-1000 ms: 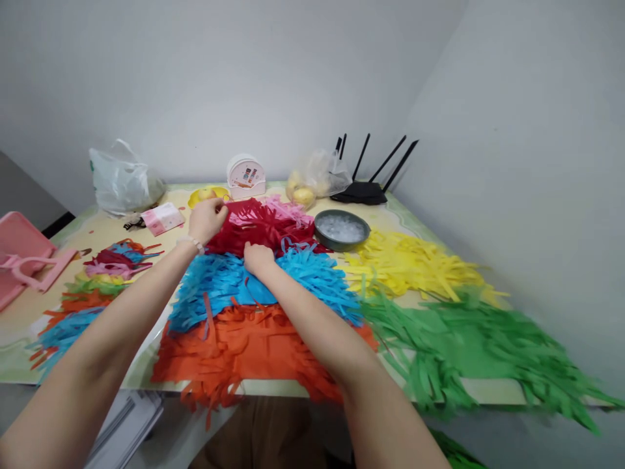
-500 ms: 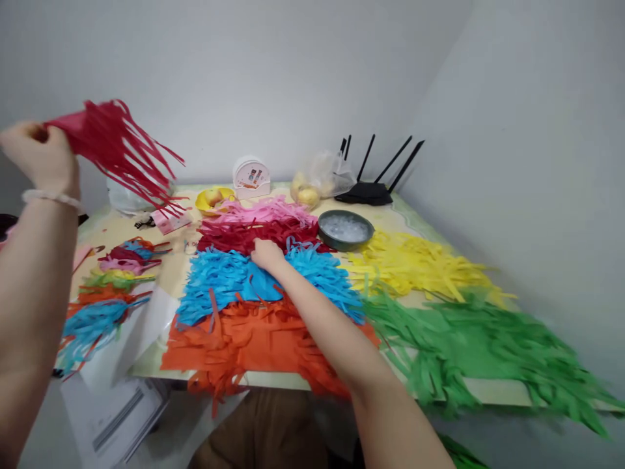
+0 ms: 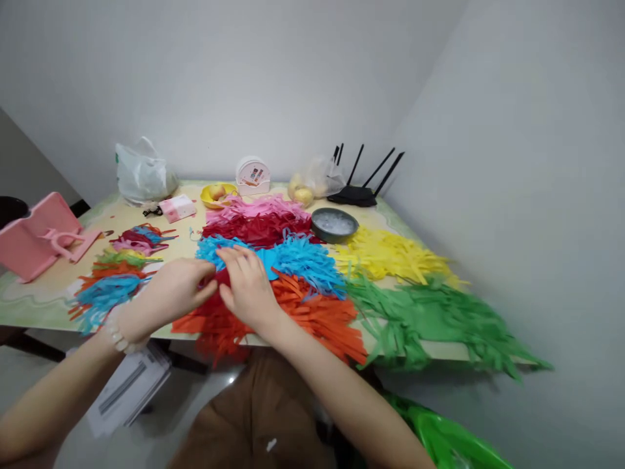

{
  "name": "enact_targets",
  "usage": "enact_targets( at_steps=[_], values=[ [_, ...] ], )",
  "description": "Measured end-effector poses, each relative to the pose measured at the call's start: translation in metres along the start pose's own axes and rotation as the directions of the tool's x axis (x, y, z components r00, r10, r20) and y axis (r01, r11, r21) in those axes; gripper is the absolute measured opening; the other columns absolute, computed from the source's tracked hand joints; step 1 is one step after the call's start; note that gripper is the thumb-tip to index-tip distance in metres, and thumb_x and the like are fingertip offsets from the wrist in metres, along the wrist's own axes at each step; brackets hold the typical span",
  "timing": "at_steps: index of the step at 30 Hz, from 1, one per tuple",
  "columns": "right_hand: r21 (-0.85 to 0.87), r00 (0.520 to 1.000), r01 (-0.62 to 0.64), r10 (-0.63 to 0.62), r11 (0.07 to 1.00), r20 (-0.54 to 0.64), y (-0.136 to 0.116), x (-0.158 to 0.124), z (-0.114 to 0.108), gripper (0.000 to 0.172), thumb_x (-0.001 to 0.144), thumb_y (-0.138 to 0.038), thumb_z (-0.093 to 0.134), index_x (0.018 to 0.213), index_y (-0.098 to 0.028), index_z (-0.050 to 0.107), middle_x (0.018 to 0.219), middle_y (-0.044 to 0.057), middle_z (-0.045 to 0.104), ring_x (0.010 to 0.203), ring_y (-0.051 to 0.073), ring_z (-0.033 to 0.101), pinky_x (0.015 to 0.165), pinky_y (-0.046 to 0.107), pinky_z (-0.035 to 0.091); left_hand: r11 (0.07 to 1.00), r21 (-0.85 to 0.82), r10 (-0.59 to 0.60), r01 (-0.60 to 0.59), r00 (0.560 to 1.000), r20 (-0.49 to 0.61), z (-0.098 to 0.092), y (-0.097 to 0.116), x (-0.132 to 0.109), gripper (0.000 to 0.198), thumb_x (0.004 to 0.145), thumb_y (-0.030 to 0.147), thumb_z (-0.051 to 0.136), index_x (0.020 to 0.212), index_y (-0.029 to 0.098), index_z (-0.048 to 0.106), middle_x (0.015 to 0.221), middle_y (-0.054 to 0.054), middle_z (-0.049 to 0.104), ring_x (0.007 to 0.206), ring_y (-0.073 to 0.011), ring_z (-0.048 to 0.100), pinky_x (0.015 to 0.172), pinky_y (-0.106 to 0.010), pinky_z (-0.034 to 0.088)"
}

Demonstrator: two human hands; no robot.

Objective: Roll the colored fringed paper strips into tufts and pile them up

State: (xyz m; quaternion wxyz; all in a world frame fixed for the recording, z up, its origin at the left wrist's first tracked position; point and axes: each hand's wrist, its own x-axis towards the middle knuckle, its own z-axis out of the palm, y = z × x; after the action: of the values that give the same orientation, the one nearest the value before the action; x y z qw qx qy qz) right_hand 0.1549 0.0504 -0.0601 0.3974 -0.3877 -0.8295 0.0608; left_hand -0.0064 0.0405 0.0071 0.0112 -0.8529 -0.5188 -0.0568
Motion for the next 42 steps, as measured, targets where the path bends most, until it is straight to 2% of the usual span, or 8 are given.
enact_targets(
  at_steps=[7,11,21,26,31,35,39,42],
  values=[
    [-0.011,0.977,-0.133,0.133,0.991,0.166,-0.003,-0.018,-0.071,0.029,0.078,-0.006,0.052,0.097,-0.018,0.069,0.097,0.008,0.074,0.092,0.025,0.065,0.087,0.037,0.047,0.863,-0.497,0.065,-0.096,0.995,-0.079,0.004,0.002,-0.023,0.018,0.083,0.027,0.054,0.097,0.021,0.063,0.097,-0.005,0.071,0.084,-0.0208,0.064,0.074,-0.028,0.046],
    [0.129,0.967,-0.224,0.204,0.966,0.155,-0.012,-0.025,-0.109,0.029,0.077,-0.009,0.053,0.099,-0.019,0.068,0.092,0.003,0.074,0.084,0.019,0.067,0.077,0.027,0.048,0.711,-0.697,0.067,-0.089,0.996,-0.059,0.011,0.008,-0.020,0.010,0.080,0.024,0.054,0.081,0.019,0.063,0.081,0.000,0.068,0.075,-0.0169,0.061,0.069,-0.024,0.046],
    [0.349,0.957,-0.286,0.246,0.892,0.155,-0.006,-0.052,-0.123,0.021,0.090,-0.023,0.054,0.102,-0.019,0.071,0.100,0.005,0.074,0.090,0.019,0.067,0.078,0.027,0.051,0.367,-0.930,-0.061,-0.011,0.998,-0.035,0.010,0.020,-0.029,0.028,0.078,0.022,0.059,0.102,0.020,0.072,0.091,-0.004,0.070,0.068,-0.0139,0.058,0.061,-0.024,0.046],
    [0.527,0.967,-0.254,0.226,0.811,0.118,-0.003,-0.064,-0.121,0.035,0.076,-0.007,0.049,0.088,-0.023,0.078,0.088,0.002,0.075,0.085,0.018,0.069,0.081,0.030,0.053,0.062,-0.998,-0.083,0.017,0.997,0.012,0.017,0.022,-0.034,0.009,0.066,0.019,0.064,0.070,0.017,0.072,0.076,-0.005,0.069,0.063,-0.0147,0.057,0.059,-0.026,0.045],
    [0.438,0.990,-0.141,0.126,0.888,0.063,-0.003,-0.068,-0.124,0.041,0.071,-0.003,0.047,0.084,-0.025,0.080,0.088,0.003,0.073,0.083,0.017,0.067,0.081,0.031,0.054,0.168,-0.985,-0.005,-0.029,1.000,-0.031,0.012,0.019,-0.038,0.010,0.070,0.017,0.062,0.060,0.017,0.063,0.069,-0.002,0.061,0.063,-0.0138,0.053,0.061,-0.027,0.042],
    [0.327,0.993,-0.096,0.067,0.940,0.098,-0.001,-0.066,-0.130,0.044,0.074,-0.003,0.047,0.091,-0.026,0.080,0.095,0.004,0.072,0.087,0.017,0.068,0.083,0.031,0.054,0.287,-0.955,0.142,-0.073,0.989,-0.032,0.003,0.008,-0.040,0.005,0.076,0.024,0.064,0.077,0.019,0.063,0.083,-0.003,0.061,0.078,-0.0162,0.056,0.072,-0.026,0.045],
    [0.267,0.989,-0.067,0.029,0.961,0.144,-0.001,-0.063,-0.134,0.040,0.080,-0.008,0.047,0.097,-0.027,0.079,0.097,0.005,0.073,0.090,0.018,0.069,0.083,0.032,0.055,0.231,-0.972,0.254,-0.037,0.967,0.024,0.000,0.005,-0.032,0.045,0.077,0.046,0.068,0.115,0.023,0.058,0.100,-0.005,0.065,0.079,-0.0176,0.059,0.068,-0.026,0.047],
    [0.238,0.980,-0.046,-0.002,0.970,0.197,-0.002,-0.062,-0.140,0.040,0.083,-0.010,0.047,0.101,-0.028,0.078,0.100,0.005,0.073,0.091,0.018,0.069,0.083,0.032,0.055,0.375,-0.926,0.211,0.035,0.970,0.122,-0.001,0.011,-0.019,0.037,0.080,0.049,0.066,0.104,0.020,0.063,0.083,-0.002,0.065,0.067,-0.0145,0.057,0.060,-0.024,0.043]
  ],
)
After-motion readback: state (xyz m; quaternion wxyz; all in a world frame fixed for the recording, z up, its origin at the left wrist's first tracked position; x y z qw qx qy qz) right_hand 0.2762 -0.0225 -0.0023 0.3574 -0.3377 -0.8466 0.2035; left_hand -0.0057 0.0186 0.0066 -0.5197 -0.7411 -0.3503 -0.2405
